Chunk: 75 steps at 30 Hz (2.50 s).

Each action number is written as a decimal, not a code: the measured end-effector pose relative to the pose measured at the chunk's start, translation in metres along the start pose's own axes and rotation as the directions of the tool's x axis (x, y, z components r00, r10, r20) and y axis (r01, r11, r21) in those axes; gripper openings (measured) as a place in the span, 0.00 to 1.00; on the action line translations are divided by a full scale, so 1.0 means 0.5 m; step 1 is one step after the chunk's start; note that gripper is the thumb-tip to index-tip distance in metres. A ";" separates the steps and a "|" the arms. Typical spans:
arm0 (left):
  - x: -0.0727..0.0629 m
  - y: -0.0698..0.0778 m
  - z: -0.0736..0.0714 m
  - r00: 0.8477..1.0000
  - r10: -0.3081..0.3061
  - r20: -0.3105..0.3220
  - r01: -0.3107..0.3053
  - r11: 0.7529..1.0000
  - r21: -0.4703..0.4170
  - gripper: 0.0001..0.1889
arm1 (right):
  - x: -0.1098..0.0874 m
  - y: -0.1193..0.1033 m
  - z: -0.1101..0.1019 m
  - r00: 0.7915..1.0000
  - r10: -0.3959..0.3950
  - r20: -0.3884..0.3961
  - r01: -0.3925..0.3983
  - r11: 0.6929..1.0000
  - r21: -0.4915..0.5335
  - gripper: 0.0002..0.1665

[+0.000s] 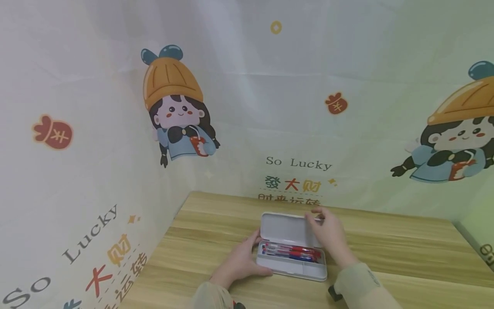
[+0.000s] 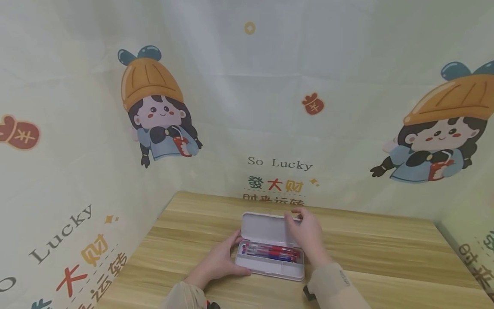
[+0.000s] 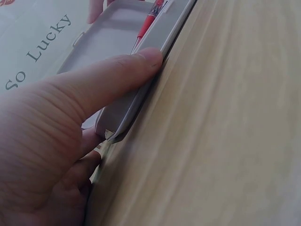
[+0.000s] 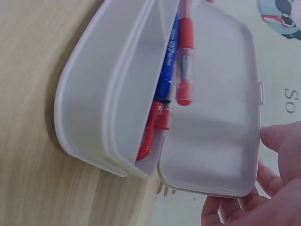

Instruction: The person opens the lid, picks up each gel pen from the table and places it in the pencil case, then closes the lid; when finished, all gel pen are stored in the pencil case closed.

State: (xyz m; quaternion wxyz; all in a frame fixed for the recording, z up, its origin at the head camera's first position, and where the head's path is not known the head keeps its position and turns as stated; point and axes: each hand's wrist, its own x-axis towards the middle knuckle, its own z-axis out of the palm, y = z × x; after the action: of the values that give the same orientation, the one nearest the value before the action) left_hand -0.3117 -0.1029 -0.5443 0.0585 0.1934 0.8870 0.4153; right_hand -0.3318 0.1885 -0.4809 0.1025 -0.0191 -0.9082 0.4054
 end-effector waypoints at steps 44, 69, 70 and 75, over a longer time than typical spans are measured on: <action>0.002 -0.014 -0.023 0.999 -0.017 -0.028 0.008 0.957 -0.291 0.28 | -0.133 0.049 -0.036 0.955 -0.255 0.153 0.256 0.967 0.013 0.11; 0.001 -0.014 -0.012 1.000 -0.006 -0.017 0.004 0.992 -0.124 0.34 | -0.161 0.066 -0.020 0.911 -0.346 0.224 0.397 0.883 -0.249 0.16; 0.000 -0.014 -0.012 1.000 -0.005 -0.017 0.003 0.993 -0.121 0.34 | -0.161 0.066 -0.020 0.911 -0.346 0.224 0.397 0.884 -0.248 0.15; -0.001 -0.010 -0.010 0.999 0.044 -0.013 -0.045 0.994 -0.097 0.34 | -0.160 0.068 -0.018 0.899 -0.375 0.225 0.424 0.872 -0.243 0.14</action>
State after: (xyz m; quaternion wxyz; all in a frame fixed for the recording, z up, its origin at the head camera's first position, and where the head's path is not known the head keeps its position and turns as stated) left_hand -0.3142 -0.1096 -0.5451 0.0537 0.2078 0.8614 0.4603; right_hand -0.2533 0.2087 -0.5139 0.1026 0.1897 -0.9466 0.2397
